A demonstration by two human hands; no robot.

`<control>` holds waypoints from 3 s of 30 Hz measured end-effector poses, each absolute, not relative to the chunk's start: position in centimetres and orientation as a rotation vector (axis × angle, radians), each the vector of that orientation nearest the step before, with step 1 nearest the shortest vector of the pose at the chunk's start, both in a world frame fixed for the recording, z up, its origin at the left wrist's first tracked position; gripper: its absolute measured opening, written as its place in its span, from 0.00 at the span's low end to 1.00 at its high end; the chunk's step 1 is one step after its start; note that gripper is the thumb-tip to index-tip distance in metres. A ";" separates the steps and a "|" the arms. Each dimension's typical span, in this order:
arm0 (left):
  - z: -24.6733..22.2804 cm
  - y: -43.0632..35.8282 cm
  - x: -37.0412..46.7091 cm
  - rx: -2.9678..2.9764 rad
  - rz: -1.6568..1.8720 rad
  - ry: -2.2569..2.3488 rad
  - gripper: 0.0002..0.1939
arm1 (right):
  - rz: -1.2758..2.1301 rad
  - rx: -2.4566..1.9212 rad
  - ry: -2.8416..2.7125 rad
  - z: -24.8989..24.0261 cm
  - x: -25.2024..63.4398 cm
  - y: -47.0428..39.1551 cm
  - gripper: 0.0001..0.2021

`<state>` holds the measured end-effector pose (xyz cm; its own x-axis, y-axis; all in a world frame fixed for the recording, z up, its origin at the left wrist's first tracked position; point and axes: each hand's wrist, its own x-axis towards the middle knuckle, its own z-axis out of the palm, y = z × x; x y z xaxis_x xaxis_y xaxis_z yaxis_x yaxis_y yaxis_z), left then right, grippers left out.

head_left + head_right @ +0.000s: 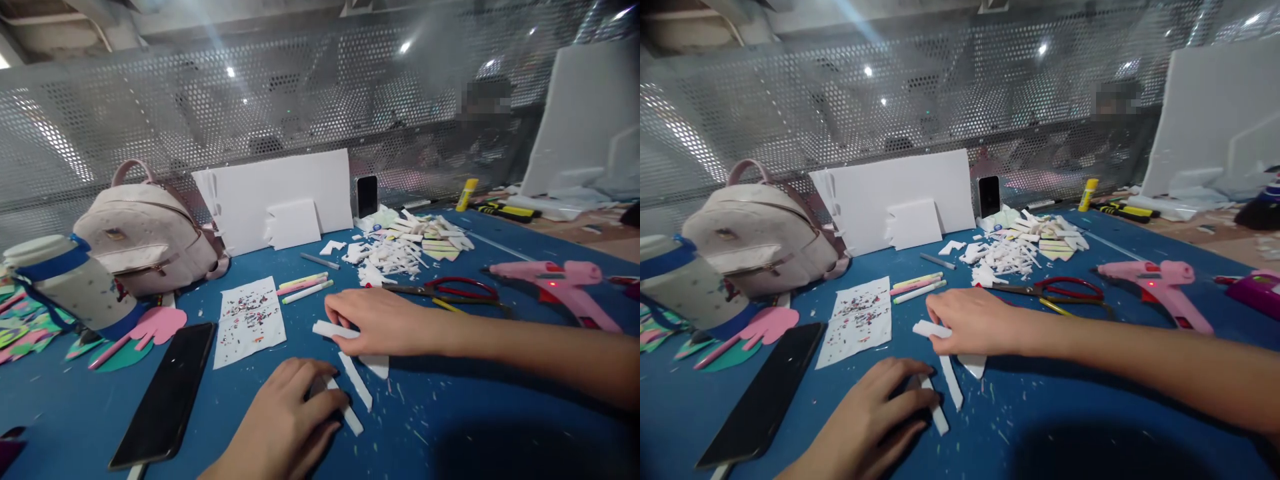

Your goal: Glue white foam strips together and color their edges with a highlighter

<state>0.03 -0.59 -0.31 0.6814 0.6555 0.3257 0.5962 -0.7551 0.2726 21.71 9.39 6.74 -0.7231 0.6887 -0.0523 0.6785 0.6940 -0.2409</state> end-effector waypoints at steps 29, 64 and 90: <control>-1.9 -0.3 -1.6 2.550 0.727 1.077 0.16 | 0.535 -0.819 -2.873 3.2 25.6 7.1 0.32; -1.1 -0.6 -1.8 2.324 0.787 1.169 0.19 | 0.640 -0.373 -2.923 4.3 23.1 6.2 0.14; 0.0 -1.2 -1.8 2.704 0.693 1.007 0.06 | 0.803 -0.531 -2.805 2.3 23.7 5.9 0.31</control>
<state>-1.82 -1.24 -0.02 0.6631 0.6544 0.3635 0.5735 -0.7562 0.3151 23.67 5.91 2.34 -0.9210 0.3834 0.0692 0.2886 0.7908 -0.5397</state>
